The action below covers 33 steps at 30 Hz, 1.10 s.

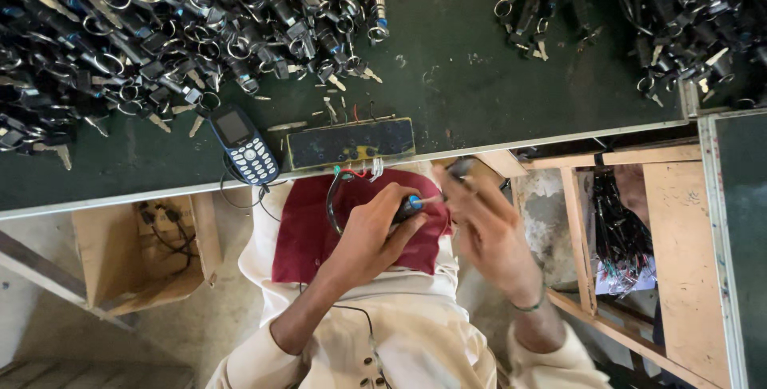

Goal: The person sits at a workbench and assembles power cables by hand, twisting exposed wire strands and fitting them into metal connectors. They place finished connectors onto a small test board on the bench and set completed cable bundles aside on the table.

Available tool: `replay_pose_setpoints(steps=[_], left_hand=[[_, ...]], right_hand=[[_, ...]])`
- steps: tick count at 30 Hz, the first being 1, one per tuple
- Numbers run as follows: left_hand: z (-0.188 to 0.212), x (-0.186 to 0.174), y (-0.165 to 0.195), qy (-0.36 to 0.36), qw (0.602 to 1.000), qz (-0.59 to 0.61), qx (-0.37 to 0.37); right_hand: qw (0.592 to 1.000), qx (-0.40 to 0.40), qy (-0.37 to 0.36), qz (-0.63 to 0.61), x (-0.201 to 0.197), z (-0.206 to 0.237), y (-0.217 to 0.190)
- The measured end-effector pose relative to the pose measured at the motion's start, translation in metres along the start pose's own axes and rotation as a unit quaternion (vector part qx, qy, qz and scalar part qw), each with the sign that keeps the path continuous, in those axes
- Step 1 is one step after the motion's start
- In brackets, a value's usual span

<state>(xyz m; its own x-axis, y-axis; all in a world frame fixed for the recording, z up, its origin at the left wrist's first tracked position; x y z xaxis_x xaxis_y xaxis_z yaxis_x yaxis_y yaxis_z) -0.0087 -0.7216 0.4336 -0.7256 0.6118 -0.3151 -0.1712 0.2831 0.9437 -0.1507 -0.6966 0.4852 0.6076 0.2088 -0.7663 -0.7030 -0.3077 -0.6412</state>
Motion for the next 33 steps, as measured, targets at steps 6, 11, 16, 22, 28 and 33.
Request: replay_pose_setpoints(steps=[6, 11, 16, 22, 28, 33], left_hand=[[0.003, -0.004, 0.006, -0.006, 0.999, -0.038, 0.009], [0.007, -0.004, 0.015, 0.0, 0.994, -0.1, 0.037], [0.009, 0.011, 0.007, 0.003, 0.985, -0.169, 0.044], [0.018, 0.031, 0.016, 0.024, 0.936, -0.343, 0.068], [0.033, 0.079, 0.048, -0.338, 0.932, 0.124, -0.035], [0.044, -0.006, 0.141, -0.231, 0.921, 0.165, 0.268]], right_hand=[[0.993, -0.071, -0.063, 0.068, -0.02, -0.023, -0.043], [0.985, -0.105, -0.114, 0.08, -0.018, -0.034, -0.065], [0.982, -0.049, -0.171, 0.062, 0.017, -0.022, -0.035], [0.958, 0.112, -0.174, -0.2, 0.041, -0.014, 0.014], [0.869, -0.019, -0.392, -0.302, -0.012, 0.014, -0.009], [0.926, 0.207, 0.076, -0.306, -0.145, 0.041, 0.082]])
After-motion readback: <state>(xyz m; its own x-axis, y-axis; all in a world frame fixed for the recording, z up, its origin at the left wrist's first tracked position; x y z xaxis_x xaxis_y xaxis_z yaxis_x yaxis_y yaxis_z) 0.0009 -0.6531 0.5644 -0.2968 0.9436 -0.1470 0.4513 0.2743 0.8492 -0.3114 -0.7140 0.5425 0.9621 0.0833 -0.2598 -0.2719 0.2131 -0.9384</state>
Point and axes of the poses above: each hand's wrist, its own z-axis away from the middle knuckle, its own x-axis out of the palm, y = z × x, the point moved 10 cm from there along -z, towards the middle knuckle, and after that the axes turned 15 degrees about -y, right-handed, at the moved point
